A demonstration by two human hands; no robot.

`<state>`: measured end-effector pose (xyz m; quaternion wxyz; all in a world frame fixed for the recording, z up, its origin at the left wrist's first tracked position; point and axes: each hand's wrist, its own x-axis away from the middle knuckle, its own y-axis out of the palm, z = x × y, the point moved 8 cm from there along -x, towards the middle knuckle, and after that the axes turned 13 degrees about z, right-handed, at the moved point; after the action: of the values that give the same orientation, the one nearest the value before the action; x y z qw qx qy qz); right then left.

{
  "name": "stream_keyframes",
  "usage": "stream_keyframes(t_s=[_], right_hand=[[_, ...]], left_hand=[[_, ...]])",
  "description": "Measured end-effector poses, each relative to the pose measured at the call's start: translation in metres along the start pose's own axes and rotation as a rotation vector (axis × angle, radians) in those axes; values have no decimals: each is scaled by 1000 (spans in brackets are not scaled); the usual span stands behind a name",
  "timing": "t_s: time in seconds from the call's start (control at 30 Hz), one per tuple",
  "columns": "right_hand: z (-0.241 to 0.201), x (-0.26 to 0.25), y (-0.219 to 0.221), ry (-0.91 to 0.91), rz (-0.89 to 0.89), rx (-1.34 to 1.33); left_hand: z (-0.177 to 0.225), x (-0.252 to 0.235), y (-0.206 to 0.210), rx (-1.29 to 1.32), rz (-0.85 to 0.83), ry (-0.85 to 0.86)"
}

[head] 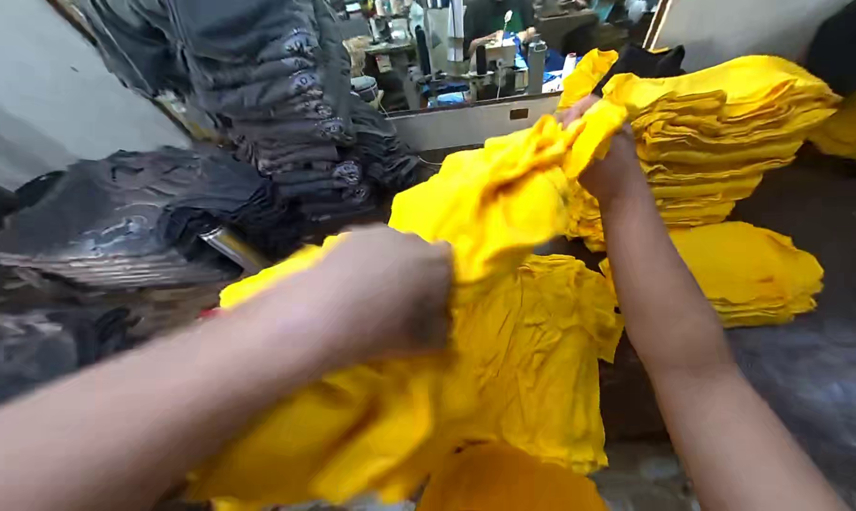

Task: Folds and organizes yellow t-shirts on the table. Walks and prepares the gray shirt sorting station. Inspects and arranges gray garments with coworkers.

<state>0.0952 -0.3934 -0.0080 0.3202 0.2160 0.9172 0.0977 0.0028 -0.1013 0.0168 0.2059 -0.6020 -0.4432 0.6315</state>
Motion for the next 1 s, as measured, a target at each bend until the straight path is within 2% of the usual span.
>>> stream_keyframes(t_s=[0.03, 0.07, 0.1, 0.13, 0.2, 0.23, 0.3, 0.37, 0.4, 0.47, 0.53, 0.57, 0.6, 0.7, 0.77, 0.87, 0.93, 1.0], right_hand=[[23, 7, -24, 98, 15, 22], [45, 17, -49, 204, 40, 82], [67, 30, -76, 339, 72, 217], [94, 47, -111, 438, 89, 341], [153, 88, -196, 529, 181, 590], [171, 106, -228, 558, 196, 675], [184, 128, -260, 588, 185, 784], [186, 132, -256, 567, 138, 868], [188, 129, -245, 544, 92, 900], [201, 118, -211, 498, -58, 980], [230, 114, -180, 496, -237, 1073], [249, 117, -171, 529, -316, 1145], [265, 122, -166, 580, -381, 1233], [278, 129, -164, 737, -455, 1381], [259, 137, -164, 802, -455, 1414], [224, 158, -175, 861, -361, 1429], [200, 183, -186, 845, -207, 1409], [171, 214, -198, 678, 52, 1374]], left_hand=[[30, -19, 15, 123, -443, -209], [53, -35, 24, 295, -662, -369], [65, -48, 27, 438, -651, -421], [67, -52, 24, 505, -537, -415], [43, -37, 14, 476, -275, -409], [21, -20, 10, 483, -193, -491], [-26, 33, 16, 553, -99, -791], [-51, 104, 43, 527, -108, -1106], [-48, 140, 64, 496, -195, -1258], [-11, 207, 114, 507, -489, -1515], [53, 259, 163, 678, -760, -1680], [83, 276, 183, 801, -779, -1788], [105, 285, 198, 902, -727, -1904], [121, 279, 230, 995, -403, -2149], [117, 288, 245, 986, -295, -2193], [87, 304, 252, 1040, -283, -2123], [60, 293, 234, 1045, -316, -2079], [42, 305, 239, 1080, -435, -1980]])
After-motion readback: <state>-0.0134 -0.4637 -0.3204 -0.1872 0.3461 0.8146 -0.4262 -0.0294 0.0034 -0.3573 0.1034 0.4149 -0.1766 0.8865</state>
